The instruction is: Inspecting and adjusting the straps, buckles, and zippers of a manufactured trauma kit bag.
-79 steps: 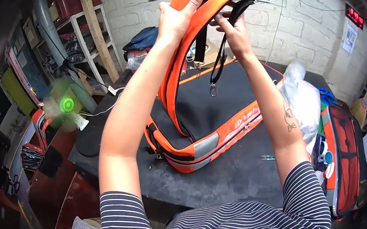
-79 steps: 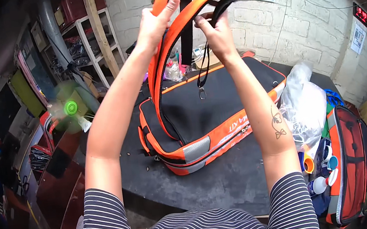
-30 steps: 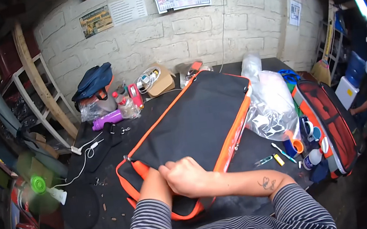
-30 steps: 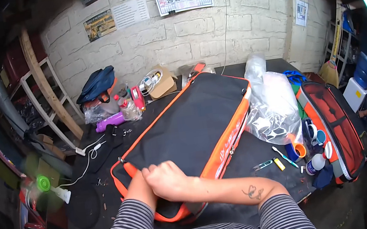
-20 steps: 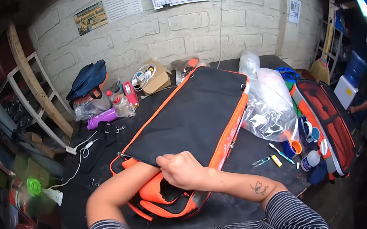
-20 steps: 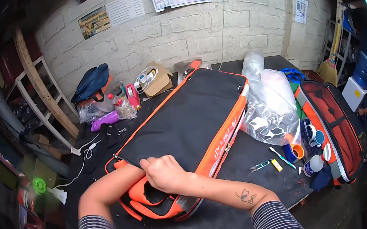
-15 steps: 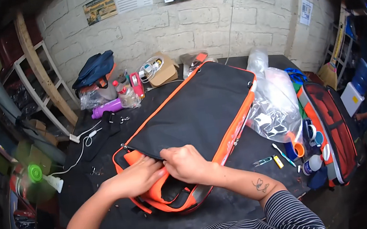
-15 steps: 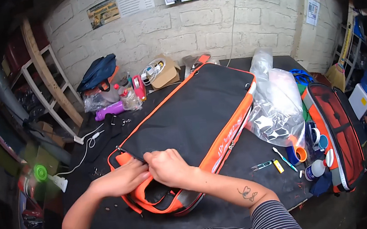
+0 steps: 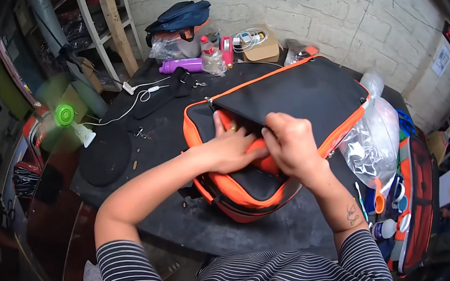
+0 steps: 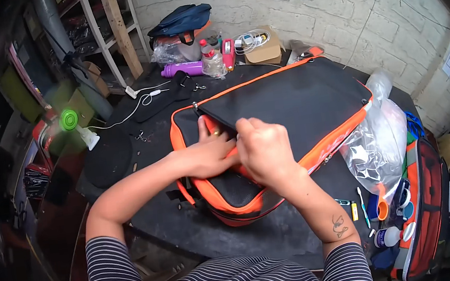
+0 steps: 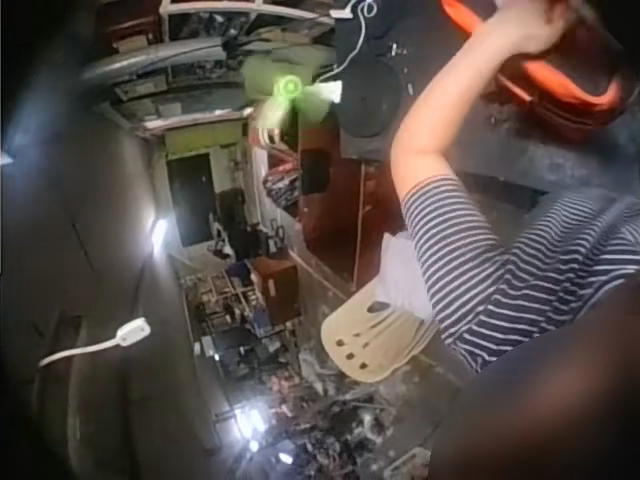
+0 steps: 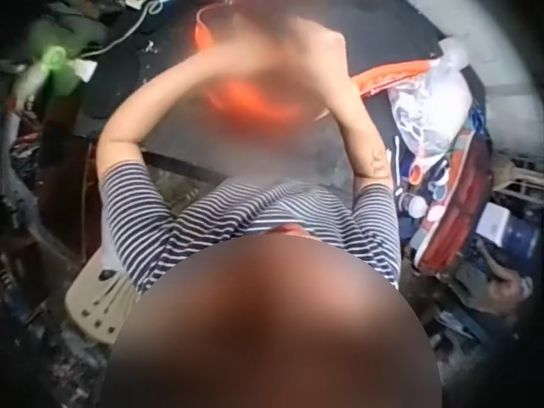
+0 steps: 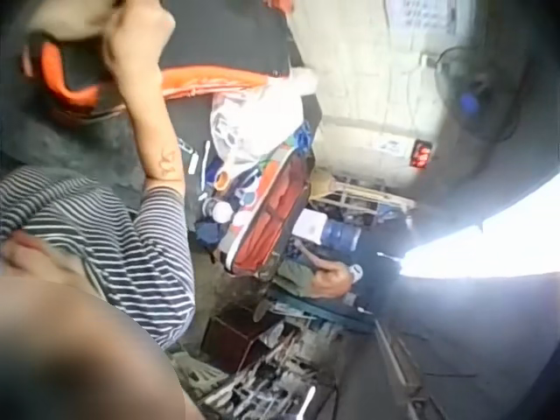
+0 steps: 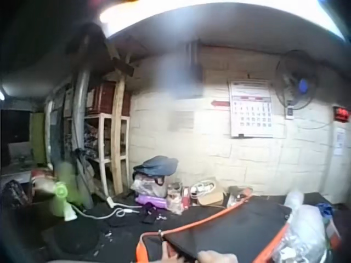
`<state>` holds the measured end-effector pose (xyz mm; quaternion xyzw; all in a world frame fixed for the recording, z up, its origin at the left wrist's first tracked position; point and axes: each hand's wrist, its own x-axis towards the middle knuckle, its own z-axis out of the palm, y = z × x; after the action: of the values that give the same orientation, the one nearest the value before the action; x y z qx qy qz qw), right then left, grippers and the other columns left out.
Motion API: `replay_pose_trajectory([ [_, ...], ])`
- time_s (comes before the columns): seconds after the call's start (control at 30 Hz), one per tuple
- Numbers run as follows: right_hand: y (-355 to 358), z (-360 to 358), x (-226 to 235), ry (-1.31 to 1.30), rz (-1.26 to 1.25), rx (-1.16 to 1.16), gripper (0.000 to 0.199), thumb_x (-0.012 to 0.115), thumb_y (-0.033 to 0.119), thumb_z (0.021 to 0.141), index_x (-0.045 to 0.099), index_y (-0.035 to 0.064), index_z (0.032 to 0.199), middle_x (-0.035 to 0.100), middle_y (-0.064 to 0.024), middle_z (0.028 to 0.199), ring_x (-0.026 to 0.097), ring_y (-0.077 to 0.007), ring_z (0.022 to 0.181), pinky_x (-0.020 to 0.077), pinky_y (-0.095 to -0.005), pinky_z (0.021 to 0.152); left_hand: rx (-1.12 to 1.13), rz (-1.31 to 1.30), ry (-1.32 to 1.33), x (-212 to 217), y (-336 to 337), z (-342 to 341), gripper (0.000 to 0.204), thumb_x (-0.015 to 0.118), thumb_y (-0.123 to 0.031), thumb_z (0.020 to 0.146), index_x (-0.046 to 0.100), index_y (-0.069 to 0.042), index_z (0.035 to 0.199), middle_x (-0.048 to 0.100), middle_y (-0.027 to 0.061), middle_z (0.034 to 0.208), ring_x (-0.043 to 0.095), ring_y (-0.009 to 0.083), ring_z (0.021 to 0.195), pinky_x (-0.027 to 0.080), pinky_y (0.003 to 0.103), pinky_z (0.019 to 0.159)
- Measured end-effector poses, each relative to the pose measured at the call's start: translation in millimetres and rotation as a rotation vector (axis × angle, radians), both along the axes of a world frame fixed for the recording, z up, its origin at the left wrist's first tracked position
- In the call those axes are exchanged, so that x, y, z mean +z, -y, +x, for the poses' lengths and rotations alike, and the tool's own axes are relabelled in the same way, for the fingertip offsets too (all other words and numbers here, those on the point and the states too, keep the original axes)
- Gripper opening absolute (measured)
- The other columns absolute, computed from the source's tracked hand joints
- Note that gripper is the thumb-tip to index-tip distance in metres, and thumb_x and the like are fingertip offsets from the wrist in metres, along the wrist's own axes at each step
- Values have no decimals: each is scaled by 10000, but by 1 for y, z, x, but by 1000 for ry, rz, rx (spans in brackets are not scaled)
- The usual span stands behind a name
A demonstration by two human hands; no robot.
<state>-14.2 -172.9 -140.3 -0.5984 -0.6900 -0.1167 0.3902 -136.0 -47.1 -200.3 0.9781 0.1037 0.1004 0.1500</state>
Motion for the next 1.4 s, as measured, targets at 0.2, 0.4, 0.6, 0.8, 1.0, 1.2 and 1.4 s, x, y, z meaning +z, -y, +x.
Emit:
replay_pose_trajectory([
  [0.2, 8, -31, -21, 185, -308, 157, 140, 601, 123, 759, 510, 22, 723, 539, -119, 640, 586, -312, 601, 469, -397, 535, -5, -203, -3, -43, -7, 70, 540, 494, -403, 855, 478, -60, 1272, 453, 183, 1317, 366, 375, 1254, 227, 521, 1047],
  [0.4, -21, 71, -31, 186, -116, 159, 578, 499, 310, 903, 332, 30, 1381, 321, -204, 1421, 280, -354, 1336, 228, -506, 1075, -355, 37, 291, -59, 11, 42, 471, 516, -333, 845, 513, -67, 1233, 487, 169, 1282, 431, 327, 1211, 311, 450, 1024],
  [0.6, -64, 150, -113, 569, -440, 289, 575, 373, 479, 936, 292, 205, 1436, 254, -52, 1499, 204, -264, 1390, 131, -520, 1102, -184, -250, 110, -37, 31, 10, 466, 524, -238, 843, 492, -40, 1264, 455, 173, 1327, 427, 326, 1229, 314, 415, 1042],
  [0.8, -85, 364, -99, 298, -750, -577, 594, 290, 536, 931, 257, 243, 1448, 177, -34, 1527, 136, -246, 1410, 83, -534, 1111, 251, -1940, 651, -23, 41, -9, 538, 490, -103, 787, 404, 82, 1284, 413, 194, 1368, 386, 304, 1285, 313, 419, 1072],
  [1.0, -103, 285, -111, 271, -603, -520, 740, 391, 628, 857, 366, 60, 1330, 313, -235, 1396, 308, -394, 1290, 198, -648, 1009, 418, -1814, 891, -24, 40, 1, 459, 550, 12, 841, 409, 15, 1278, 525, 138, 1232, 526, 256, 1129, 401, 392, 990],
  [1.2, -46, 342, -93, 300, -754, -576, 552, 339, 521, 926, 327, 262, 1414, 238, -44, 1505, 256, -262, 1368, 203, -565, 1072, 360, -1794, 874, -17, 39, -1, 494, 559, 11, 846, 376, 25, 1305, 502, 137, 1262, 505, 248, 1158, 400, 392, 995],
  [1.4, -111, 297, -54, 714, -788, -939, 336, 607, 282, 821, 633, 82, 1090, 644, -69, 1057, 596, -252, 1028, 437, -491, 844, 455, -1365, 585, -14, 27, -74, 401, 579, -101, 887, 479, 36, 1250, 644, 101, 947, 652, 185, 846, 546, 307, 727],
])
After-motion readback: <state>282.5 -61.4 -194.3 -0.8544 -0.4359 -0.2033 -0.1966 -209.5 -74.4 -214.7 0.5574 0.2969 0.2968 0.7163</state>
